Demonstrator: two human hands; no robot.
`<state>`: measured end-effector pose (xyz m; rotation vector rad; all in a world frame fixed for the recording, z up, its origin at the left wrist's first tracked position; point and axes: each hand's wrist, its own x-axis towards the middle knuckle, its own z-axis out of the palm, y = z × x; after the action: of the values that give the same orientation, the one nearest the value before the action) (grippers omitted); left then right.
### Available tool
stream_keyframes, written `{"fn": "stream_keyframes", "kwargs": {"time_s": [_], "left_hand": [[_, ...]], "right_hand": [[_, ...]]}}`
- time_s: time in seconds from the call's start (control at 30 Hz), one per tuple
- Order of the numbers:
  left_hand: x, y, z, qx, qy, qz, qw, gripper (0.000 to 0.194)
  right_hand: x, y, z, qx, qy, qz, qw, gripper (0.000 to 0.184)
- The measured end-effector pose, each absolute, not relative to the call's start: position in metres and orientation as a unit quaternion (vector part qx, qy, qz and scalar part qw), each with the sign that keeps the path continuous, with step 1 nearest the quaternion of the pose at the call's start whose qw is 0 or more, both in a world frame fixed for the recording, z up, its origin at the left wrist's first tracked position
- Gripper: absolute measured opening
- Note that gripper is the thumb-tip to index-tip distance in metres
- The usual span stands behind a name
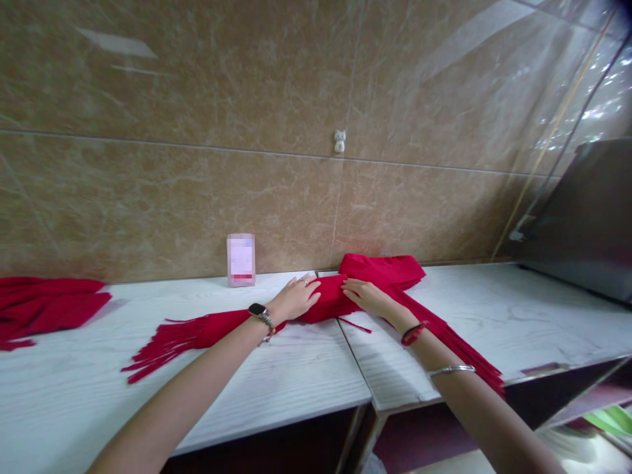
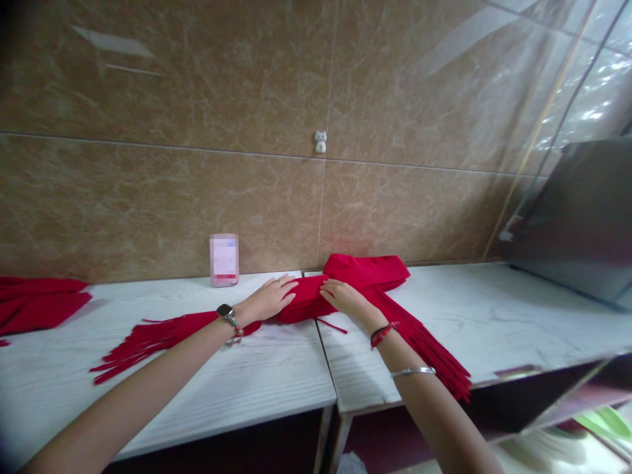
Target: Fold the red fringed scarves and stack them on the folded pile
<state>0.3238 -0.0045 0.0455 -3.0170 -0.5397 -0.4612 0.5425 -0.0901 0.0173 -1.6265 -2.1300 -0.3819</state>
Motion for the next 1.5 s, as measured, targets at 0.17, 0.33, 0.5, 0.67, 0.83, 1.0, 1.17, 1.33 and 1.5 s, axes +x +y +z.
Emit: {"fn": "stream_keyframes", "kwargs": {"time_s": [0.17, 0.33, 0.5, 0.67, 0.83, 1.0, 1.17, 1.33, 1.5], "left_hand": [[0.362, -0.003, 0.032, -0.966, -0.232, -0.111, -0.014, 0.05], [0.364, 0.012, 0.012, -0.971, -0.228, -0.062, -0.029, 0.074], [0.357, 0.017, 0.01, -0.98, -0.194, -0.04, -0.008, 0.08], [0.337, 0.019, 0.013, -0.986, -0.165, -0.02, -0.012, 0.08], [0.286, 0.03, 0.014, -0.984, -0.179, 0.003, 0.0, 0.081], [0.239, 0.038, 0.008, -0.977, -0.209, -0.027, 0.028, 0.08], [0.231, 0.043, 0.006, -0.976, -0.205, -0.065, 0.027, 0.083], [0.235, 0.046, 0.009, -0.979, -0.195, -0.046, 0.026, 0.086], [0.23, 0.045, -0.003, -0.978, -0.185, -0.09, 0.027, 0.082]], "right_hand": [[0.538, -0.059, 0.02, -0.574, -0.775, -0.233, 0.121, 0.03], [0.537, -0.047, -0.006, -0.514, -0.811, -0.28, 0.003, 0.025], [0.539, -0.05, -0.022, -0.501, -0.809, -0.307, 0.02, 0.025], [0.519, -0.059, -0.027, -0.517, -0.804, -0.289, 0.058, 0.026], [0.467, -0.05, -0.029, -0.537, -0.802, -0.245, 0.095, 0.027], [0.419, -0.036, -0.021, -0.563, -0.796, -0.199, 0.097, 0.032], [0.407, -0.032, 0.006, -0.62, -0.769, -0.149, 0.056, 0.037], [0.406, -0.028, 0.03, -0.62, -0.76, -0.177, 0.081, 0.044], [0.409, -0.029, -0.003, -0.582, -0.793, -0.164, 0.077, 0.038]]}}
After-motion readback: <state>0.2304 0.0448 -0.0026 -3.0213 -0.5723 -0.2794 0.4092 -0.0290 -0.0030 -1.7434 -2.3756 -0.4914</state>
